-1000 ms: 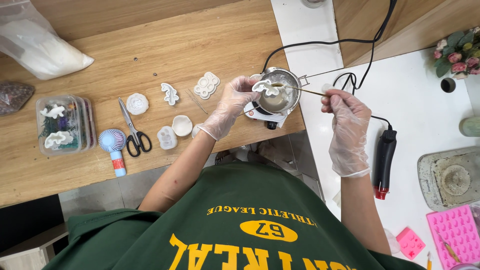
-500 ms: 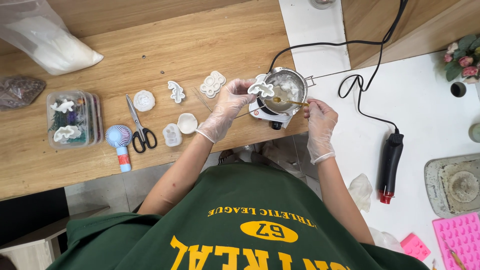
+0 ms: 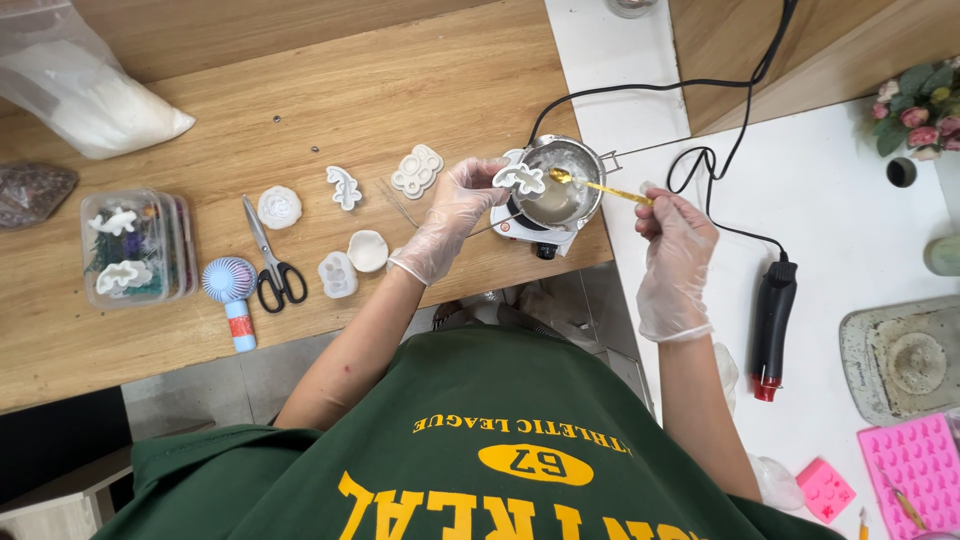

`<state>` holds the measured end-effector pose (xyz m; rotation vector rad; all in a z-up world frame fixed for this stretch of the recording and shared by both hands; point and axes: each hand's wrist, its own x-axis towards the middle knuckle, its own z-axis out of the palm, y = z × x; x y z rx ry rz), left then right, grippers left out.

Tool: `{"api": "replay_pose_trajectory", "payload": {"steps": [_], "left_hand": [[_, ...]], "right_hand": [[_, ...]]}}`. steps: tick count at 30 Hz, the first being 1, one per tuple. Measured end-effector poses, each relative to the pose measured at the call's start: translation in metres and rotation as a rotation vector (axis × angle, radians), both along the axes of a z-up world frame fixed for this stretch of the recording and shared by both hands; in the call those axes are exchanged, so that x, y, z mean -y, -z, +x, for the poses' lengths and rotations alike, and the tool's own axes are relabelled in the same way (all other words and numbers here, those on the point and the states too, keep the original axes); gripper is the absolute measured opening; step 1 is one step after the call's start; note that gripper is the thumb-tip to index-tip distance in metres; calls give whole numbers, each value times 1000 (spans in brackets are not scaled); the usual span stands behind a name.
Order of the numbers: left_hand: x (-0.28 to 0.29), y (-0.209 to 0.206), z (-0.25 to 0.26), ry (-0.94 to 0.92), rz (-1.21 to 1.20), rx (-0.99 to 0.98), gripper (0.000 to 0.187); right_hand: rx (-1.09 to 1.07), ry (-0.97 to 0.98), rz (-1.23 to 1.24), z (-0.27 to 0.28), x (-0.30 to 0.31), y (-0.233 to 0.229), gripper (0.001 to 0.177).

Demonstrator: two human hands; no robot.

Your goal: Preparing a silicone mold and pouring melted wax into it to create wax melts.

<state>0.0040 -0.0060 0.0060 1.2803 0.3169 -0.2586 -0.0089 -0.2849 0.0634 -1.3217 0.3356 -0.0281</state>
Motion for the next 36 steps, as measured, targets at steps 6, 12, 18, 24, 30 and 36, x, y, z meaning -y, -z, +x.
{"api": "replay_pose_trajectory", "payload": {"steps": [6,12,18,24,30,36], "left_hand": [[10,-6,9,12,-22,-17,30],[16,5,15,14,-42,-27,28],[15,4,16,3,-52,-23,29],[2,12,15,-11,-47,9,31],[-21,7,7,-88,-15,5,33],[-51,-12,-16,-168,12,22,34]], "right_hand": [[55,-25,-73,-7,-12,-41,17],[114,-70,-243,-14,-23,-53,17],[179,-111,-265,-15,-19,-53,16],[118,18,-275,-3,-17,-32,15],[-97,-90,-298,9,-17,39,19],[-158,-25,-410,-9,-31,32,47]]}}
